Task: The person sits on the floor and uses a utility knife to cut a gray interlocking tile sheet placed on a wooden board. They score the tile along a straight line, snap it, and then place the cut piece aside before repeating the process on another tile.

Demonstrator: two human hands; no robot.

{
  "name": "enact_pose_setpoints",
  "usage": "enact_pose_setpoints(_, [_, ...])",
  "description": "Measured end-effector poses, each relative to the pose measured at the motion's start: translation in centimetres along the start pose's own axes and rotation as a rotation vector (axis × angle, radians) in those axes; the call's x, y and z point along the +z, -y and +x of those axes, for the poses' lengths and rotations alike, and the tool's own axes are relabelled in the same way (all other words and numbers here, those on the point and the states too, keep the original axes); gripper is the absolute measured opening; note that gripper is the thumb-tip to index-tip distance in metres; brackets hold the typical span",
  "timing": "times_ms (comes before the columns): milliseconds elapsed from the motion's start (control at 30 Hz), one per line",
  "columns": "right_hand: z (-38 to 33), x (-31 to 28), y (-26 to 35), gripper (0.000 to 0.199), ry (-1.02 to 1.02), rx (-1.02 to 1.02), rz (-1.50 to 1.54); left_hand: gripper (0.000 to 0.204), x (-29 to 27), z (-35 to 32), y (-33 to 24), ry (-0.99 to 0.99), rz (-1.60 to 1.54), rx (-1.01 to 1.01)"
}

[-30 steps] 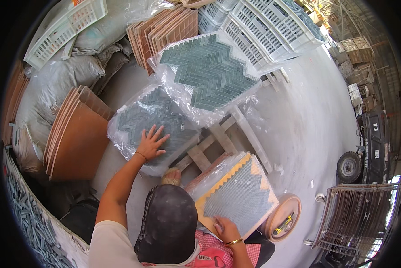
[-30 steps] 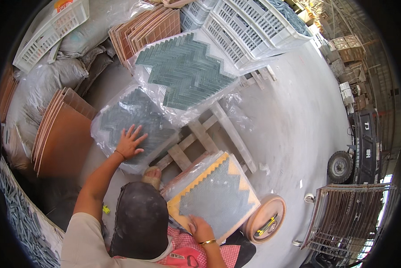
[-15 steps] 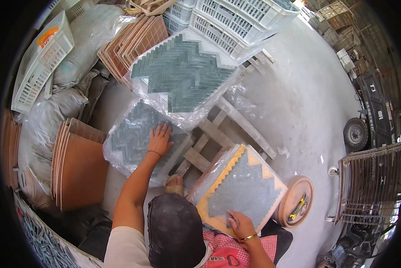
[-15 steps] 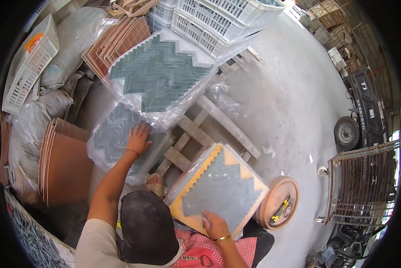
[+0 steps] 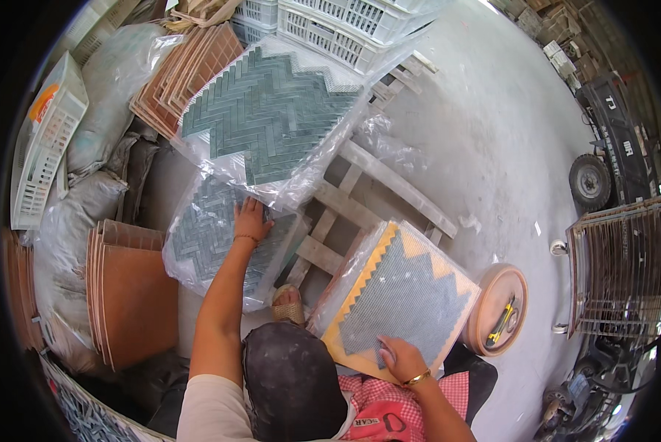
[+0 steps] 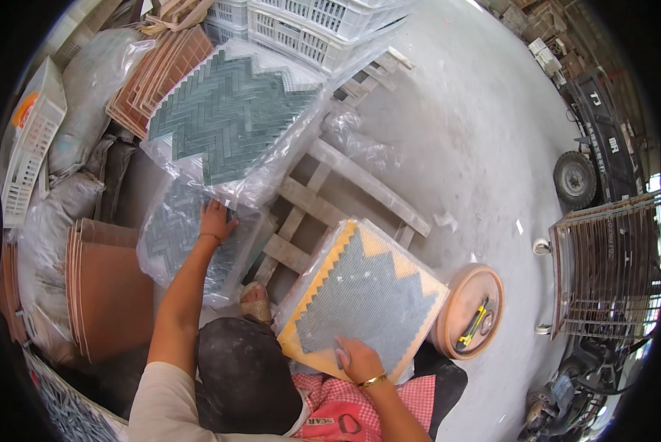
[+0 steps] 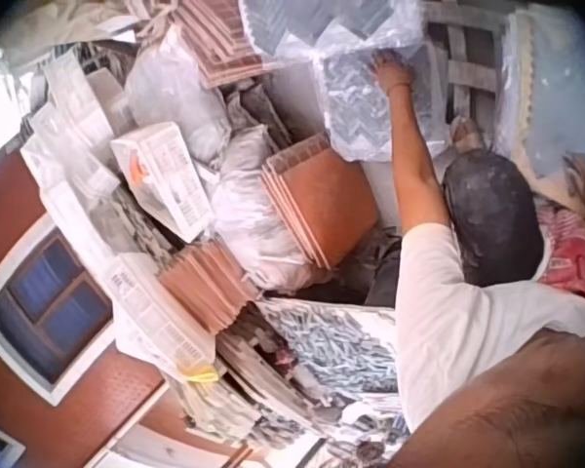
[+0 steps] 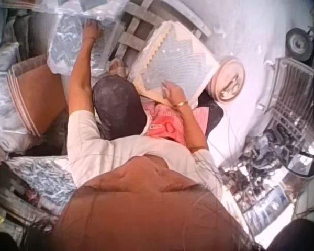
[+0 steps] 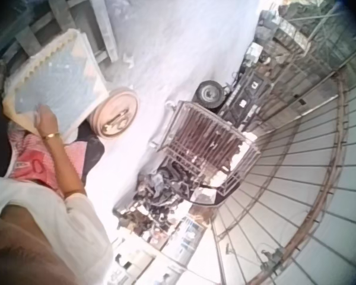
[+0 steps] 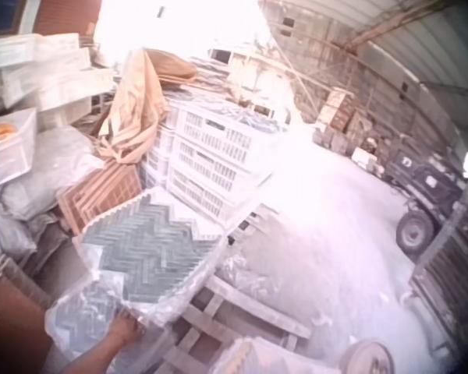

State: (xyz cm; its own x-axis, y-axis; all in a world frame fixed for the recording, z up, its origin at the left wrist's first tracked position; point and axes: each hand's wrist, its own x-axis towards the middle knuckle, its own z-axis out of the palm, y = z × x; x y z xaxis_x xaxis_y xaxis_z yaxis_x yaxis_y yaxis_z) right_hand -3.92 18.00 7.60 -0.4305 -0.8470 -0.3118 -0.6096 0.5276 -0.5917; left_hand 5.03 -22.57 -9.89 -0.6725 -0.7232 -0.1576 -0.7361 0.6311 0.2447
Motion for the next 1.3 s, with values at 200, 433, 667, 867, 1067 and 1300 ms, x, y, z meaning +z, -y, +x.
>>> enact_pose_setpoints(200, [0.1, -0.1, 0.1, 0.029, -0.001, 0.017, 0.036, 0.067, -0.2, -0.2, 0.0, 0.001, -0.002, 0.018])
enact_pose_setpoints(433, [-0.3, -0.2, -0.2, 0.029, -0.047, -0.028, -0.032, 0.066, -0.2, 0.4, 0.2, 0.038, 0.008, 0.024])
enact_pose_setpoints(667, [-1.3, -2.6, -2.0, 0.030, -0.161, 0.099, -0.048, 0.052, -3.3, -0.4, -0.7, 0.172, 0.133, 0.053])
enact_pose_setpoints(867, [-4.6, -6.4, -9.8, 0.034, -0.709, 0.268, 0.010, 0.038, -11.7, -4.1, -7.2, 0.367, 0.008, 0.372])
enact_pose_setpoints(1067, [-7.8, -10.9, -18.5, 0.047, -1.026, 0.688, -0.572, 0.039, -16.5, -8.8, -15.7, 0.454, -0.055, 0.665])
enact_pose_setpoints(1300, [-9.1, -10.5, -24.5, 0.052, -0.718, 1.009, -0.291, 0.047, -15.0, -17.4, -20.3, 0.294, -0.266, 0.440])
